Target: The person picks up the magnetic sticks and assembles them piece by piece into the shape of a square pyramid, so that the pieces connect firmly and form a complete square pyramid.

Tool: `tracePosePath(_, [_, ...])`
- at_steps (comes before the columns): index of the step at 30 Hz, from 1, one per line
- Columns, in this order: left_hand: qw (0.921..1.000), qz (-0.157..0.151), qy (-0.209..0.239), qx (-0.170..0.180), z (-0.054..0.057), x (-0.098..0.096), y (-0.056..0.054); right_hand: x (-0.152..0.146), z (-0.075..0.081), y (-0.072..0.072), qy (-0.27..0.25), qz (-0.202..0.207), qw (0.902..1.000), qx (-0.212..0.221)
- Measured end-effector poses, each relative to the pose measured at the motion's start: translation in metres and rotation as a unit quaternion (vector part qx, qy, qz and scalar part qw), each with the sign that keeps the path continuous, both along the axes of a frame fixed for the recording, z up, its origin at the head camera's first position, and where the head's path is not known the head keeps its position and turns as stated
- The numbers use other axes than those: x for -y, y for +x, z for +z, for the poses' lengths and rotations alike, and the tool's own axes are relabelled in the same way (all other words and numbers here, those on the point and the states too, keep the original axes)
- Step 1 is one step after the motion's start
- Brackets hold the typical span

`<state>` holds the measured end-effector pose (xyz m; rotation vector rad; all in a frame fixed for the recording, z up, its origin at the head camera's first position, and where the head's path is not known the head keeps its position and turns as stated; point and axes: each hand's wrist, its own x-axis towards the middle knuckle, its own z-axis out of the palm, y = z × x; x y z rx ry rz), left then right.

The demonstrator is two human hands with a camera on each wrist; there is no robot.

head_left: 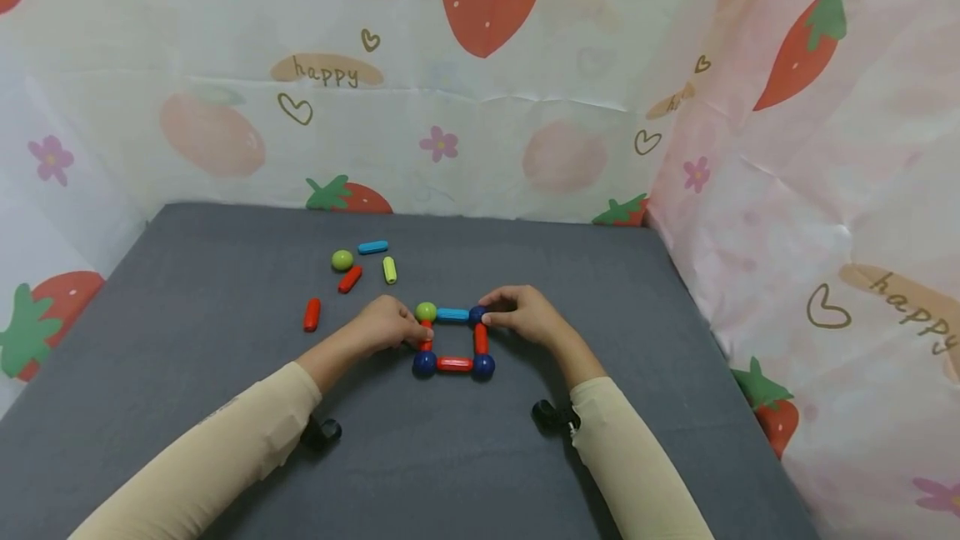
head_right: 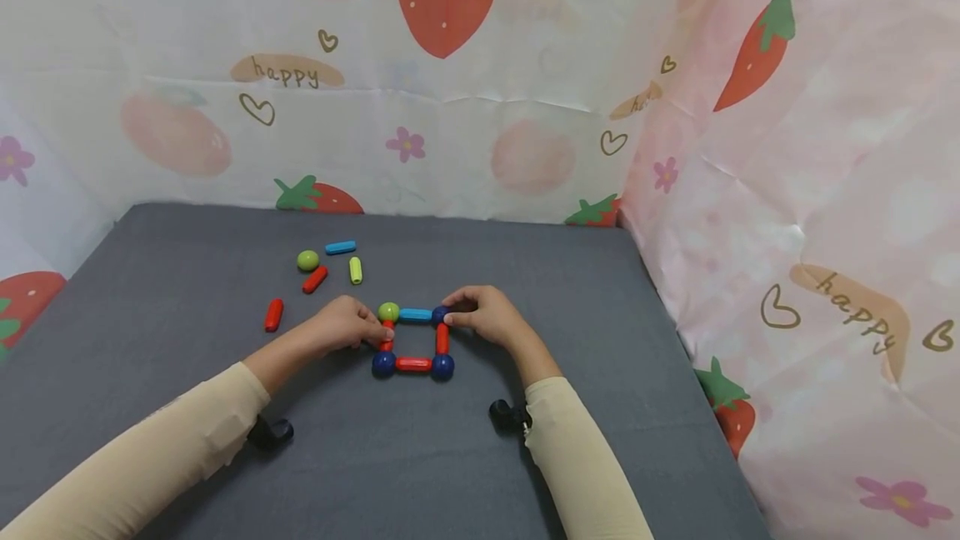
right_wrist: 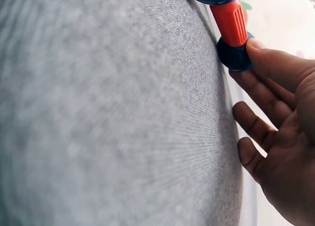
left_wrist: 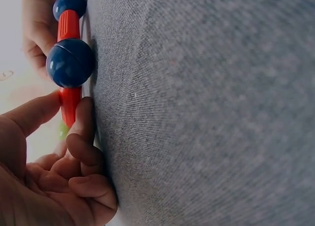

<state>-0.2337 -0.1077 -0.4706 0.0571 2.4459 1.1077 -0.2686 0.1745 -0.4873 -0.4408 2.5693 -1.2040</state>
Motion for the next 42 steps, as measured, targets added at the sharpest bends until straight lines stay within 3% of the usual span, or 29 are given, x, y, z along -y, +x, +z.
tracePosePath(13, [0.9994,0.014,0.020,-0.025,0.005,0.016,0.010,0.005,0.000,-0.001,-0.002,0.010,1.0000,-0.001])
tracePosePath(22, [0.9931,0.041,0.051,-0.097,0.016,0.039,0.024,0.005,-0.002,-0.002,-0.006,0.010,0.9999,-0.002])
tracePosePath(27, [0.9852,0.060,0.043,-0.155,0.022,0.055,0.032,0.005,-0.002,-0.002,-0.006,0.010,0.9999,-0.002])
tracePosePath(34, [0.9657,0.111,0.040,-0.231,0.023,0.078,0.038,0.004,-0.002,-0.001,-0.009,0.008,0.9999,0.000])
tracePosePath(38, [0.9588,0.134,0.036,-0.248,0.021,0.090,0.037,0.004,-0.002,-0.001,-0.010,0.006,0.9999,0.002])
tracePosePath(42, [0.9585,0.142,0.039,-0.244,0.015,0.100,0.034,0.004,-0.002,-0.001,-0.011,0.003,0.9999,0.004])
